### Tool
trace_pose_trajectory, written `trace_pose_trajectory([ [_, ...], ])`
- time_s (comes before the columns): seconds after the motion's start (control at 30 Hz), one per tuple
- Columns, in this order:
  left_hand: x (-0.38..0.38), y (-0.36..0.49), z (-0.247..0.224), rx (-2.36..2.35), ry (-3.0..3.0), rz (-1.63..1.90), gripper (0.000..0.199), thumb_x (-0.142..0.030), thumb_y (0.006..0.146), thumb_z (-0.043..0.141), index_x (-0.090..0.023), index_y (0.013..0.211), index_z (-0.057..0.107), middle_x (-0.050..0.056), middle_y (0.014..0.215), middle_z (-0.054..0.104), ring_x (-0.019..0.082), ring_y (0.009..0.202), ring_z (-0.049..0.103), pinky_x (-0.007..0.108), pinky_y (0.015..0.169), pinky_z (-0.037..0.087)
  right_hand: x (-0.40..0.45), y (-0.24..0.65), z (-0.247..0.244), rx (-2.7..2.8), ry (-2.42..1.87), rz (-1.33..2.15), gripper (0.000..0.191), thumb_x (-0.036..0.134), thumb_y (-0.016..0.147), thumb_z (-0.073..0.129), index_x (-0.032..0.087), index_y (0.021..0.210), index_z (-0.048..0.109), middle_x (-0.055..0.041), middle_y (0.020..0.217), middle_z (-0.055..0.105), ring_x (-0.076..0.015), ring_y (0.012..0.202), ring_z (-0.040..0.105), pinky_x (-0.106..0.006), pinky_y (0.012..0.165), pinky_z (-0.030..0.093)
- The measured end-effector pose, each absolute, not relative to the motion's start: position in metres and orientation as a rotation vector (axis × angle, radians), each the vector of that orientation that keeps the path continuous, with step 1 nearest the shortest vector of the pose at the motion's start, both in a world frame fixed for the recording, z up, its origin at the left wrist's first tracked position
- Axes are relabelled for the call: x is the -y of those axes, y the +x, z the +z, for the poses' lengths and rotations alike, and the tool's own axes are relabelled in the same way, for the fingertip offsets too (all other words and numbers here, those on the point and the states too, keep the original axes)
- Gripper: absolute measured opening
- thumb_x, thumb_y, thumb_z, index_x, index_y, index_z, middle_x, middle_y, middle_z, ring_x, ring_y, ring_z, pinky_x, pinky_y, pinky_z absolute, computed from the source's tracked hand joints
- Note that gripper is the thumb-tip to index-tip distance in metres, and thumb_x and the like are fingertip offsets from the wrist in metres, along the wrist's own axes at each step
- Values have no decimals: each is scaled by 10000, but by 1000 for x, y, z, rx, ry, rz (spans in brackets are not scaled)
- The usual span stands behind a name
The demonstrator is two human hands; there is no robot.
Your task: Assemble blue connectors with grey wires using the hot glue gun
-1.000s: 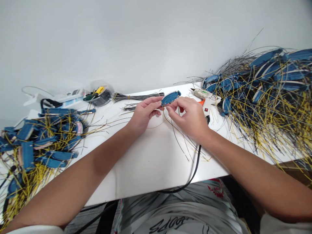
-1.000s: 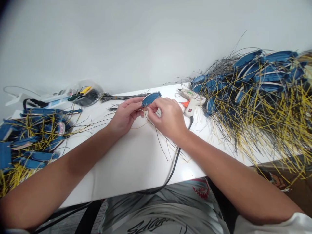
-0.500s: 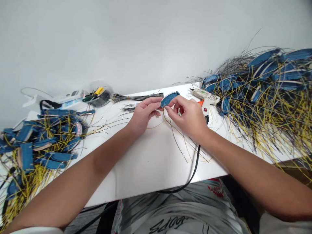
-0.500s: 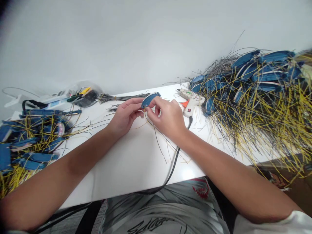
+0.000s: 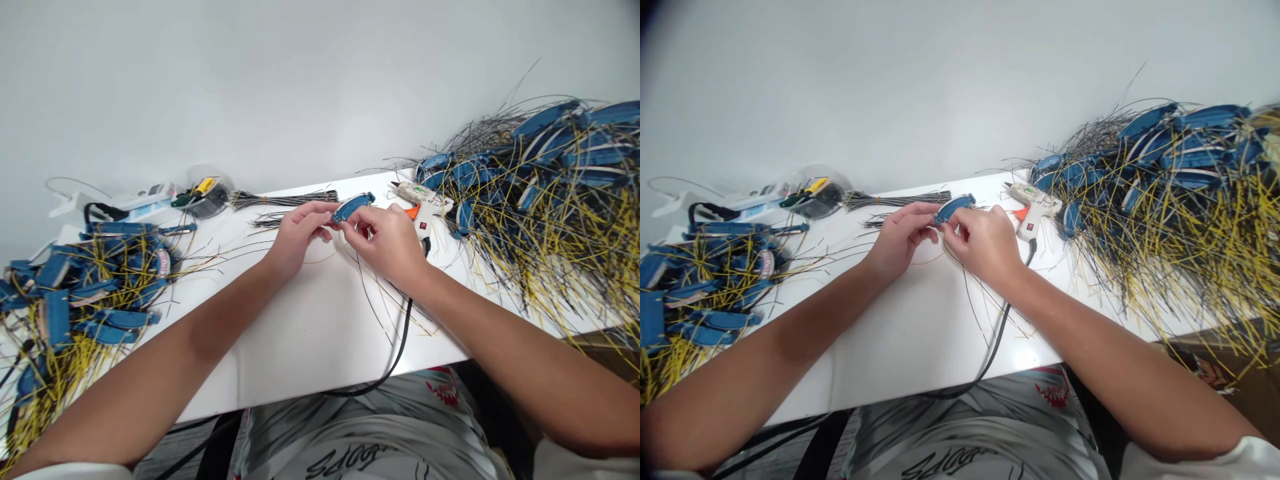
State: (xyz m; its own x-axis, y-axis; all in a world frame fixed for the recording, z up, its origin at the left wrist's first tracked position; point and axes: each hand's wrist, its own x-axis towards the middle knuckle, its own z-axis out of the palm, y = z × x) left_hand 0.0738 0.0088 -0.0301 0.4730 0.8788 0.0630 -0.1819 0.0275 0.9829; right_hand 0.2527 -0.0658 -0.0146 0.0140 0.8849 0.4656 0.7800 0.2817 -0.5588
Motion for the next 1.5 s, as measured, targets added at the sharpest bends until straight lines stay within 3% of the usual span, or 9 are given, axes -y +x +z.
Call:
trace_pose_trajectory([
  [0.2,-7,76,-30,-733,1284,957,239,-413,880,779,-183,940,795,63,959,767,159,836,676,266,694,518,66,250,-15,1788,-1508,170,223,259,935,654,215,727,587,40,669,682,-139,599,512,-352,787,328],
  [0.57,-6,77,-30,-755,1307,951,197,-364,855,826,-185,934,804,50,940,763,150,838,657,263,712,516,67,251,-15,1745,-1520,243,234,277,920,644,219,703,578,53,582,584,-129,549,463,-359,824,381],
  [0.9,-2,78,-29,-751,1338,952,233,-385,859,832,-198,997,809,53,962,777,167,895,690,263,719,512,70,251,-8,1642,-1482,442,242,220,864,628,222,655,507,46,593,535,-128,573,459,-300,632,359],
  [1.2,-7,78,-33,-783,1341,951,266,-406,855,832,-177,983,787,58,918,782,168,830,714,266,681,534,65,254,-8,1680,-1507,481,247,348,954,649,213,747,646,26,628,601,-138,588,508,-298,607,357],
  [1.37,-10,78,-35,-789,1306,954,297,-431,872,821,-173,1013,780,72,933,782,179,813,728,271,636,550,88,295,6,1724,-1683,152,198,411,958,683,233,1003,756,-25,835,746,-183,691,613,-338,688,419],
  [1.5,-9,78,-34,-788,1320,946,303,-442,877,818,-171,1010,791,89,945,786,182,812,727,272,627,550,123,339,-6,1840,-1893,-261,226,344,964,665,224,1125,768,-117,1094,797,-306,982,673,-402,771,442],
])
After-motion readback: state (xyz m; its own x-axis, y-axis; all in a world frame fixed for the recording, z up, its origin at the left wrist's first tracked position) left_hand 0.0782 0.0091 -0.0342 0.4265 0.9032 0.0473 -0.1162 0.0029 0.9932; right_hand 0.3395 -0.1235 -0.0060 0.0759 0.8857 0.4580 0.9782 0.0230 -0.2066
